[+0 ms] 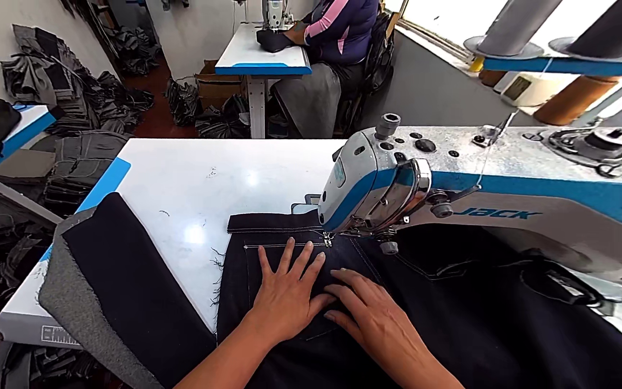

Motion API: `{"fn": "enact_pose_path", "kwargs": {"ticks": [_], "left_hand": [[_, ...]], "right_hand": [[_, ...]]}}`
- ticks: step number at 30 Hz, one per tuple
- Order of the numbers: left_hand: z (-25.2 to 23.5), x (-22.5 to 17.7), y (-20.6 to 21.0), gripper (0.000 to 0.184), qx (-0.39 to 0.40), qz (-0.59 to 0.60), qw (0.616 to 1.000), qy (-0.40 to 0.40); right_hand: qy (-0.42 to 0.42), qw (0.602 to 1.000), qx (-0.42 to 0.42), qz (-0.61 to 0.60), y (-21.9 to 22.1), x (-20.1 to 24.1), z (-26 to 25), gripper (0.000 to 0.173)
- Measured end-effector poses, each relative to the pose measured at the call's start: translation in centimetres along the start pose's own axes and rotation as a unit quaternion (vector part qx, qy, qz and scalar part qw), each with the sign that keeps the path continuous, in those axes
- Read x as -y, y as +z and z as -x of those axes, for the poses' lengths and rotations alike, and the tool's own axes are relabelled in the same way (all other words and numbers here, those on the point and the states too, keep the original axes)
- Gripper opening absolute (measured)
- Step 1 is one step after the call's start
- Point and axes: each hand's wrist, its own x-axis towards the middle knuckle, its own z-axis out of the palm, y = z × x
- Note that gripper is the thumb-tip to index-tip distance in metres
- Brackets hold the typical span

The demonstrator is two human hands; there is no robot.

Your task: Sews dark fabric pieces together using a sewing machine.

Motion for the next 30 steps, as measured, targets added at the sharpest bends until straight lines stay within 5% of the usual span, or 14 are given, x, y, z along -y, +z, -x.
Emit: {"fn": "enact_pose_path", "kwargs": {"ticks": [7,16,19,21,24,26,30], "left_hand": [[1.2,3.7,-1.2,0.079,0.007,-0.011,0.996,-0.089],[3.4,6.0,-1.0,0.078,-0.045,-0.077,0.987,-0.133],[3.4,5.6,-0.8,0.066,-0.12,-0.139,0.982,-0.054],[3.7,4.9,-1.2,0.044,-0.152,-0.141,0.974,0.09],[4.6,2.3,-1.6,0.038,-0.102,-0.102,0.954,0.265],[5.1,0.7,-1.3,0.032,-0.077,-0.069,0.952,0.286],[5.5,-2.6,-1.4,0.036,-0.076,-0.118,0.969,0.204]], "right_hand": [[-0.061,0.998,-0.02,-0.002,0.8,-0.9,1.1,0.043],[-0.113,0.993,0.036,0.001,-1.5,0.1,2.8,0.024],[-0.141,0.99,0.026,0.011,-1.5,-0.4,2.6,0.023],[-0.157,0.987,0.015,-0.014,-1.2,-1.1,1.9,0.023],[-0.17,0.983,0.034,-0.067,-1.4,-2.1,1.2,0.026],[-0.169,0.98,0.053,-0.091,-1.4,-2.8,1.1,0.026],[-0.17,0.977,0.062,-0.115,-1.3,-3.7,0.5,0.028]]}}
